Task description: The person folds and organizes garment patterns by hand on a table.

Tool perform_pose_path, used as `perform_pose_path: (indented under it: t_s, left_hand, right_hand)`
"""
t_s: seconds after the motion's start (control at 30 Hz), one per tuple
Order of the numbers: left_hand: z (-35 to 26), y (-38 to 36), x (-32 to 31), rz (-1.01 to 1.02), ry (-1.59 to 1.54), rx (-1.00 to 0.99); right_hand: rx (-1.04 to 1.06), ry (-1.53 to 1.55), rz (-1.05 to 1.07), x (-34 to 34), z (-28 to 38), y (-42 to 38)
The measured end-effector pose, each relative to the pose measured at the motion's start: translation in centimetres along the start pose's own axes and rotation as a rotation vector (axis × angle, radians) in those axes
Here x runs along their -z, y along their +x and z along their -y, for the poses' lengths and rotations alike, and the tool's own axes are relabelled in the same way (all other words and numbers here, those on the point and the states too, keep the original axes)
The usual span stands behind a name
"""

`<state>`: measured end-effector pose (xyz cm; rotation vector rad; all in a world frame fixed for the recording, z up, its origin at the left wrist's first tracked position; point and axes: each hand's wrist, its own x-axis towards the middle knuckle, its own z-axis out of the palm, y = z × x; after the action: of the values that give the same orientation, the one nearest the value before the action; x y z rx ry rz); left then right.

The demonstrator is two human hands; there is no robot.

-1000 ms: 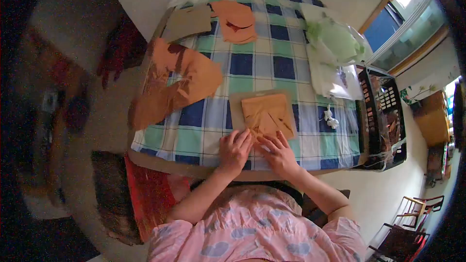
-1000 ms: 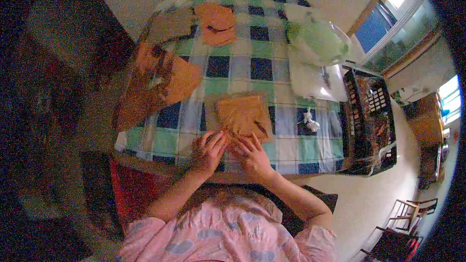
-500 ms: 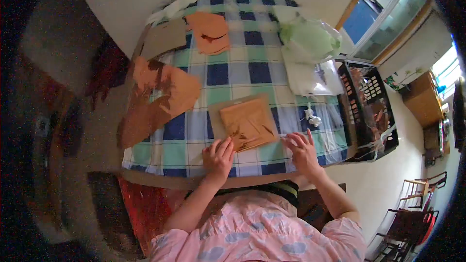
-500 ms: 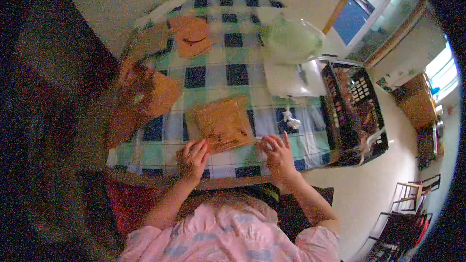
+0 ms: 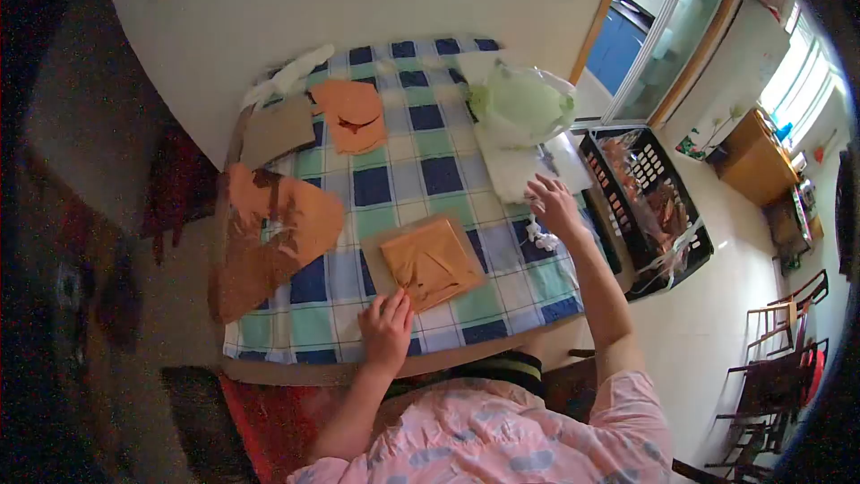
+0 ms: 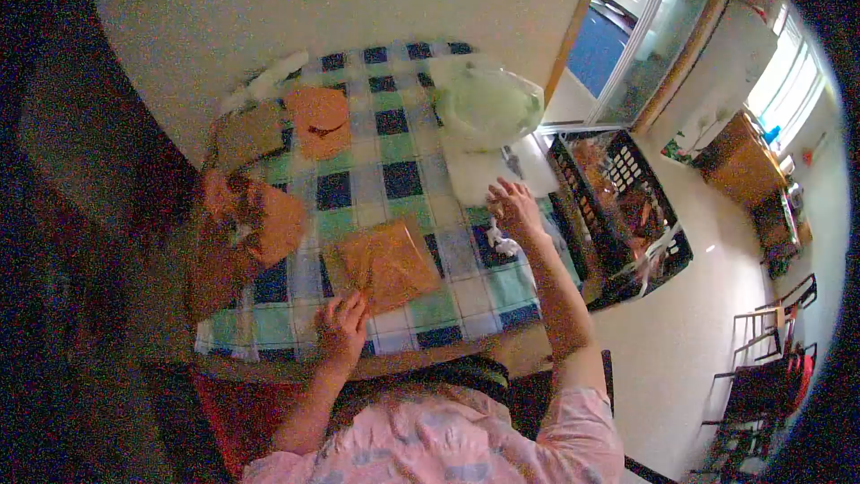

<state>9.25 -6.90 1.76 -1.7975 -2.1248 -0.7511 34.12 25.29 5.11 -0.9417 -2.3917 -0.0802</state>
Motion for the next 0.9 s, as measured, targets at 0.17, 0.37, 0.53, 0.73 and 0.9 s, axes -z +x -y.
perform_pose_path:
  t_s: [0.17,0.37,0.53,0.73,0.9]
  left_hand:
    - [0.0,-0.1,0.3,0.025,-0.027,0.02]
    - [0.3,-0.5,-0.8,0.006,-0.055,0.031]
    - [0.0,-0.4,-0.4,-0.005,-0.034,0.044]
    - [0.1,-0.3,0.2,0.041,-0.025,0.053]
    - [0.1,-0.3,0.1,0.034,-0.016,0.054]
  right_hand:
    - [-0.061,-0.138,0.243,-3.2,-3.6,1.0]
    - [-0.135,0.233,0.261,-2.0,-4.7,1.7]
    - [-0.308,0.425,0.342,-1.1,-5.4,3.0]
    - [-0.246,0.632,0.468,-0.8,-7.2,3.6]
    - [-0.241,0.203,0.166,0.7,-4.2,4.1]
